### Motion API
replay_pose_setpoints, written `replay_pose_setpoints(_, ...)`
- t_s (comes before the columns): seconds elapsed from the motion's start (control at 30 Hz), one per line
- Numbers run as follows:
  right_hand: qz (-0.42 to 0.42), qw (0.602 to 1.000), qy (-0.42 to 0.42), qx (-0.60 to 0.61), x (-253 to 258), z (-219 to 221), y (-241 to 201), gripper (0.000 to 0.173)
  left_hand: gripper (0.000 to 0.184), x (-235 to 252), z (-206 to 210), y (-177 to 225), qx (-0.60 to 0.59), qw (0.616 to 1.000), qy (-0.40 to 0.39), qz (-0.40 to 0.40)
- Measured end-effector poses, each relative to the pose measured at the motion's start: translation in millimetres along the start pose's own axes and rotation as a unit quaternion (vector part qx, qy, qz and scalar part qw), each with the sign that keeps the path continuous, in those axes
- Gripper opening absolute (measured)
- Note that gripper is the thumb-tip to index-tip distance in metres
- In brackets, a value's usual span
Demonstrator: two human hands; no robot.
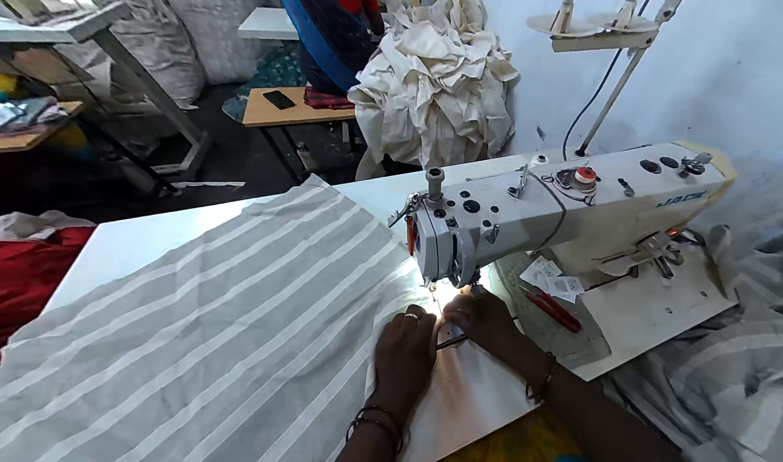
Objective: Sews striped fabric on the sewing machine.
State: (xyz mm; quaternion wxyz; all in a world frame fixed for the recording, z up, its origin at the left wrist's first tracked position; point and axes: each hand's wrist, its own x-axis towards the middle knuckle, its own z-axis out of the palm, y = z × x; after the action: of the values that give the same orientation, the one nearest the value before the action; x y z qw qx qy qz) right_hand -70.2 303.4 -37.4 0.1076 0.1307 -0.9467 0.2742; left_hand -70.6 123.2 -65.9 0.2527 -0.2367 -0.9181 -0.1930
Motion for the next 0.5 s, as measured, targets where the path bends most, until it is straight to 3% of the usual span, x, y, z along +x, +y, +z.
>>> replay_pose_setpoints(0.1, -0.032, 0.999, -0.023, -0.008, -2, -1, 4, 0.012, 0.02, 1, -1, 0, -0.003, 1.0, -0.016, 0.002)
replay_pose_setpoints(0.17, -0.104, 0.993, 0.028, -0.038, -5, 11, 12, 0.013, 0.025, 0, 1, 0, 0.001, 1.0, -0.013, 0.01)
replay_pose_setpoints(0.23, -0.121, 0.991, 0.027, -0.052, -3, 10, 12, 0.013, 0.026, 0, 1, -1, 0.007, 1.0, -0.007, 0.019)
replay_pose_setpoints(0.37, 0.062, 0.985, -0.158, 0.027, 25, -12, 10, 0.026, 0.027, 15, 0, -1, 0.019, 0.998, -0.05, -0.028)
replay_pose_setpoints(0.4, 0.099, 0.98, -0.169, 0.04, 31, -15, 8, 0.029, 0.028, 20, 0, -2, 0.019, 0.996, -0.074, -0.05)
replay_pose_setpoints(0.5, 0.064, 0.997, -0.034, 0.034, 18, -6, 3, 0.023, 0.033, 36, -3, -6, 0.014, 0.983, -0.161, -0.093)
